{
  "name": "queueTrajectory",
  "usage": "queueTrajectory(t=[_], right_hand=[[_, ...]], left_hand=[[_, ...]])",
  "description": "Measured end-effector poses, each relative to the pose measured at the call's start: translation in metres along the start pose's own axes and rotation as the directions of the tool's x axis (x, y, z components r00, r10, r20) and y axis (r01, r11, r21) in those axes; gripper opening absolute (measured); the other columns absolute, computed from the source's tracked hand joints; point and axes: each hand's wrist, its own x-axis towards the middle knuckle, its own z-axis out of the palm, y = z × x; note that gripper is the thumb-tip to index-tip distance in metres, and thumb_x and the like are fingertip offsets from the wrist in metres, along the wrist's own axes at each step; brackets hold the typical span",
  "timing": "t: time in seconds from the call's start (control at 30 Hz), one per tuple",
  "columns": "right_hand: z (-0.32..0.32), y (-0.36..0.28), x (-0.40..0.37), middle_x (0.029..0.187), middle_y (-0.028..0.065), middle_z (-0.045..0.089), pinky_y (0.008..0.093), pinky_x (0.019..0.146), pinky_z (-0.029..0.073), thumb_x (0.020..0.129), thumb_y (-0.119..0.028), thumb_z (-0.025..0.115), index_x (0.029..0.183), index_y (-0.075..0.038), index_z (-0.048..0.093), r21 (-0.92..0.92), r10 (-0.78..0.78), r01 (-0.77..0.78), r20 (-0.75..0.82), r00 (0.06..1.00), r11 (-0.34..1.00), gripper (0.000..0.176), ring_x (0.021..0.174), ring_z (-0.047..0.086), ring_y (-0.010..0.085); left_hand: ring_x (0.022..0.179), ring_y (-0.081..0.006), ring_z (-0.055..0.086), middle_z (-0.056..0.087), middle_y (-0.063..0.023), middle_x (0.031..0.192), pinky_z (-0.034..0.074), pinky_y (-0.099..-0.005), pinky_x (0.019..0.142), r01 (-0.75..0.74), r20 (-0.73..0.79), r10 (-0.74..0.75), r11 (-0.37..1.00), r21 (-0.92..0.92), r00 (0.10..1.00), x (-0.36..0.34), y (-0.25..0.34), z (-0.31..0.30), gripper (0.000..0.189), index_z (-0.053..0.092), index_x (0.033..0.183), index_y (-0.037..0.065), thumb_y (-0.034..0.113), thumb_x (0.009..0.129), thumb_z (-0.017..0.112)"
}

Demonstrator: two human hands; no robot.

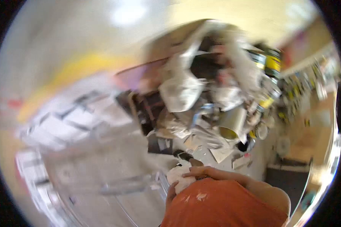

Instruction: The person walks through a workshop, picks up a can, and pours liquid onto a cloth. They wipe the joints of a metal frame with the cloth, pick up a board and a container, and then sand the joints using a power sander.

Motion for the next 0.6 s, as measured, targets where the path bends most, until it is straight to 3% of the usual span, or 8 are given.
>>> queueTrajectory(t=[0.07,0.13,0.2,0.27,0.4,0.47,0.53,0.6], right_hand=[[0.009,0.024,-0.035,0.136,0.0226,0.058,0.0426,0.100,0.043,0.095,-0.063,0.050,0.146,0.001,0.042,0.023,0.142,-0.140,-0.152,0.978,0.990,0.082,0.122,0.057,0.0348],[0.025,0.058,-0.061,0.130,0.0231,0.062,0.0410,0.104,0.042,0.098,-0.059,0.050,0.145,0.004,0.044,-0.054,-0.233,0.242,-0.530,0.815,0.969,0.079,0.120,0.059,0.0359],[0.054,0.065,-0.103,0.129,0.0191,0.064,0.0399,0.105,0.043,0.100,-0.049,0.055,0.144,0.000,0.046,0.158,-0.070,0.285,-0.756,0.651,0.945,0.067,0.119,0.060,0.0311],[0.091,0.147,-0.092,0.130,0.0143,0.065,0.0377,0.102,0.045,0.100,-0.040,0.059,0.143,-0.002,0.048,0.302,-0.005,0.487,-0.846,0.534,0.820,0.059,0.116,0.060,0.0237],[0.189,0.198,-0.133,0.127,0.0095,0.065,0.0344,0.100,0.047,0.101,-0.030,0.060,0.139,-0.002,0.054,0.637,0.301,0.717,-0.769,0.564,0.283,0.048,0.114,0.058,0.0176],[0.229,0.184,-0.199,0.124,0.0078,0.066,0.0337,0.098,0.048,0.100,-0.024,0.061,0.133,0.001,0.059,0.564,0.498,0.517,-0.822,0.276,0.643,0.041,0.113,0.059,0.0169],[0.256,0.246,-0.168,0.117,0.0031,0.071,0.0337,0.091,0.051,0.095,-0.029,0.069,0.125,-0.007,0.068,0.221,0.531,0.943,-0.845,0.058,0.250,0.038,0.103,0.064,0.0166],[0.272,0.253,-0.202,0.120,0.0029,0.068,0.0318,0.081,0.055,0.096,-0.020,0.067,0.130,-0.006,0.064,0.072,0.634,0.982,-0.755,0.168,-0.174,0.036,0.102,0.065,0.0155]], left_hand=[[0.109,-0.0347,0.064,0.061,-0.0185,0.129,0.054,-0.0460,0.092,0.046,-0.036,-0.034,0.906,0.422,0.999,0.008,0.008,0.025,0.058,0.049,0.140,0.001,0.038,0.096,0.058],[0.106,-0.0302,0.065,0.062,-0.0191,0.125,0.055,-0.0405,0.087,0.029,-0.089,0.114,0.443,0.896,0.990,0.033,0.019,0.071,0.059,0.048,0.139,-0.002,0.035,0.095,0.064],[0.101,-0.0277,0.067,0.064,-0.0171,0.121,0.056,-0.0386,0.081,-0.259,0.277,0.025,0.444,0.858,0.961,0.030,0.010,0.105,0.059,0.051,0.136,-0.004,0.033,0.093,0.068],[0.099,-0.0236,0.064,0.067,-0.0151,0.116,0.052,-0.0368,0.081,-0.342,0.353,-0.083,0.125,0.931,0.932,0.070,-0.013,0.109,0.061,0.059,0.126,-0.008,0.039,0.090,0.072],[0.088,-0.0185,0.065,0.067,-0.0118,0.108,0.053,-0.0335,0.069,-0.230,0.133,-0.358,-0.245,0.942,0.924,0.087,-0.072,0.163,0.052,0.061,0.122,-0.005,0.037,0.092,0.069],[0.084,-0.0143,0.066,0.068,-0.0095,0.107,0.052,-0.0277,0.064,-0.296,0.098,-0.435,-0.415,0.861,0.895,0.049,-0.113,0.204,0.044,0.062,0.121,-0.002,0.033,0.095,0.066],[0.095,-0.0159,0.066,0.068,-0.0083,0.114,0.053,-0.0274,0.064,-0.140,0.175,-0.639,0.105,0.984,0.749,0.090,-0.156,0.192,0.037,0.063,0.123,0.003,0.029,0.098,0.060],[0.101,-0.0176,0.066,0.067,-0.0076,0.118,0.054,-0.0273,0.065,0.080,0.149,-0.711,0.278,0.957,0.687,0.105,-0.204,0.203,0.033,0.063,0.125,0.006,0.027,0.100,0.056]])
